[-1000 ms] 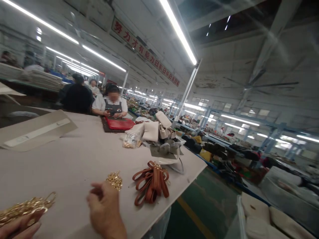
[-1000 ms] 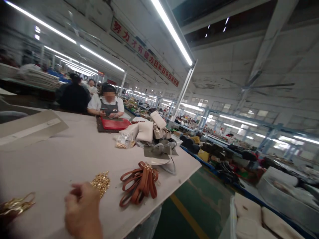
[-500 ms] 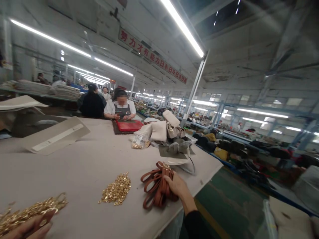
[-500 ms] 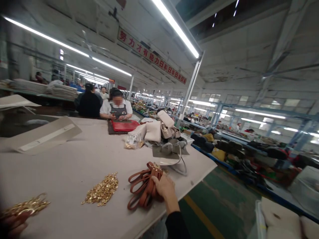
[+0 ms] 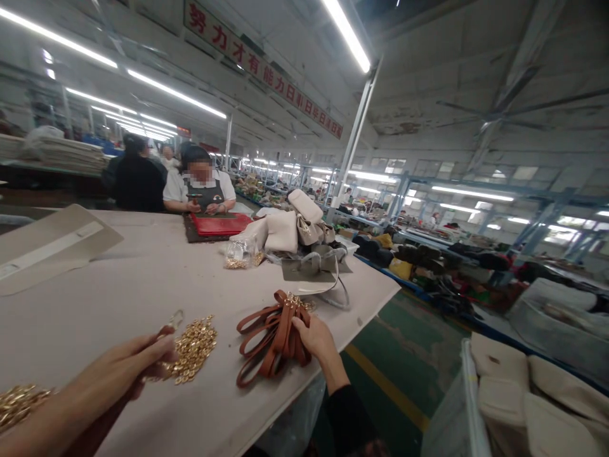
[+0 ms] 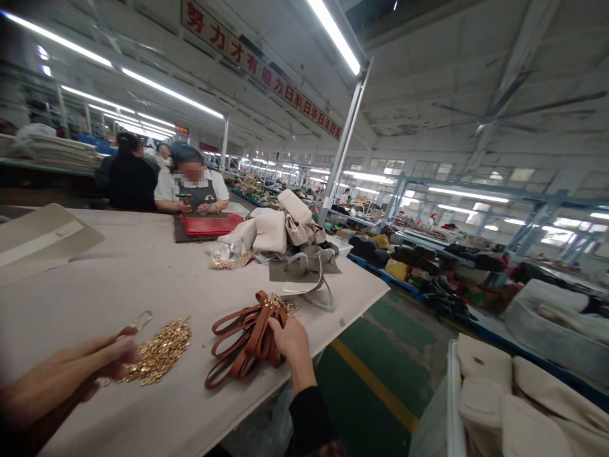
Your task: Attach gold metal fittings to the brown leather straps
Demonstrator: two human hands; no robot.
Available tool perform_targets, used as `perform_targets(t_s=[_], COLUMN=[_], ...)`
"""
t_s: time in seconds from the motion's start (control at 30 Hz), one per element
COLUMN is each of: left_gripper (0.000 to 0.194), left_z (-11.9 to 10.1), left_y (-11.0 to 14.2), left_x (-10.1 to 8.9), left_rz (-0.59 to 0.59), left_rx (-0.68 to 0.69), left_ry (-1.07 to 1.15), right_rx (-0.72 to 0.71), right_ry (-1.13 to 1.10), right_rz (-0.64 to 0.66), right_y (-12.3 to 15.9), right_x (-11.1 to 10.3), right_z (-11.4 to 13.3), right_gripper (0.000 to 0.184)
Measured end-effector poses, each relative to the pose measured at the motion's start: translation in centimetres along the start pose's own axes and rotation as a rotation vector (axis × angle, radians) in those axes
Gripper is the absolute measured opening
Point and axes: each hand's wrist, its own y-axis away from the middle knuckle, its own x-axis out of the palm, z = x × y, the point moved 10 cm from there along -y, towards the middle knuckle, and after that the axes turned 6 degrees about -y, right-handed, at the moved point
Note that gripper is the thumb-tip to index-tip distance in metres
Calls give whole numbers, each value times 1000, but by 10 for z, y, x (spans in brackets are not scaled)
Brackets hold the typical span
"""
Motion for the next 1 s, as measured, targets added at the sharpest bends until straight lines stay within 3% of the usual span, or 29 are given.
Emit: perform_targets(t_s=[0.03, 0.07, 0.2, 0.3, 0.4, 0.5, 0.67, 0.87, 1.0], left_gripper=[53, 52, 39, 30, 30, 37, 53, 85, 76], left_z=[-18, -36, -93, -111, -111, -108, -105, -107, -113], left_y=[-9, -19, -60, -79, -83, -81, -70, -19, 15], left_x=[26, 44, 113, 154, 188, 209, 226, 249, 264], left_rz=[119, 154, 172, 178, 245, 296, 367, 554, 640], left_rx=[57, 103, 189, 256, 318, 357, 322, 171, 40], left_ry=[8, -1, -86, -198, -251, -249, -110, 241, 558], right_rx=[11, 22, 36, 13, -7, -9, -38, -89, -21], right_ry=[-10, -20, -69, -115, -167, -235, -404, -647, -845], right_rz=[3, 3, 25, 60, 71, 55, 27, 75, 101], right_y=[-1, -2, -7, -12, -17, -25, -33, -29, -20], right_x=[1, 1, 1, 2, 6, 12, 23, 27, 29], right_z=[-3, -5, -13, -11, -6, -1, 11, 21, 15], right_gripper=[48, 51, 62, 64, 63, 57, 50, 35, 34])
